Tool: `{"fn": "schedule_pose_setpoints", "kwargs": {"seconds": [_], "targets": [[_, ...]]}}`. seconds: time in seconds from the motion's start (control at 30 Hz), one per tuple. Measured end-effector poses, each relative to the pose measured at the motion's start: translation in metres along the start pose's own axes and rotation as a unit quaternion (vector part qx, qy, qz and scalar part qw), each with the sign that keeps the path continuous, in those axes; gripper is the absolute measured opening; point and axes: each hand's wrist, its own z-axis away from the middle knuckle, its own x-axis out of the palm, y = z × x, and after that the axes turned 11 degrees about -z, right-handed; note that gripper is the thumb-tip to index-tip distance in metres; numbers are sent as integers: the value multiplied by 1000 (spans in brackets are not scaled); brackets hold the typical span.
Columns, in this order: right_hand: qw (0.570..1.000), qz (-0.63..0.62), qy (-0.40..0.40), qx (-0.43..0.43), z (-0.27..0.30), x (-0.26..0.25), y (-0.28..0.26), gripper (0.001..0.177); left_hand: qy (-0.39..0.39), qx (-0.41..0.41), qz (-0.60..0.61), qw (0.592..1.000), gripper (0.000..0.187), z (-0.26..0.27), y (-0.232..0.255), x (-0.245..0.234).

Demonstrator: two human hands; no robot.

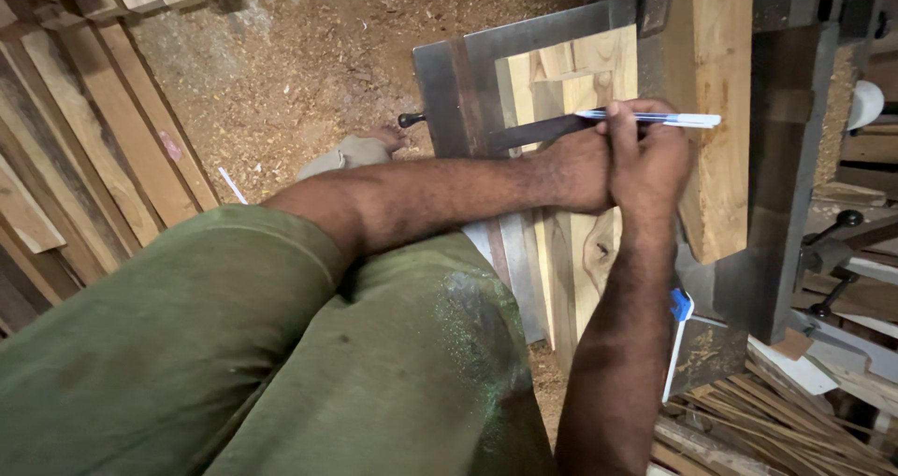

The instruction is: The person uses a try square and a white marker to draw straight lines on a large wooden plank placed on a table saw. They reposition the square multiple times to mark several parallel and perpendicular lines across the wood surface.

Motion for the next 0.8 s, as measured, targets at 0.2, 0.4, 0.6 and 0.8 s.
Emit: {"fn": "schedule_pose_setpoints", "kwargs": {"seconds": [0.2, 0.4, 0.6, 0.8], "targets": [[989, 129, 20, -68, -7, -12, -2, 18, 48, 3, -27, 998, 35, -2, 5, -7], [975, 206, 44, -68, -15, -20, 1, 20, 73, 20, -64, 995, 34, 0, 7, -11], [984, 133, 90, -73, -11, -19, 9, 20, 135, 59, -92, 985, 31, -2, 7, -13], [977, -1, 199, -83, 21, -27, 11, 16, 83, 26, -93, 992, 22, -7, 5, 3]]}}
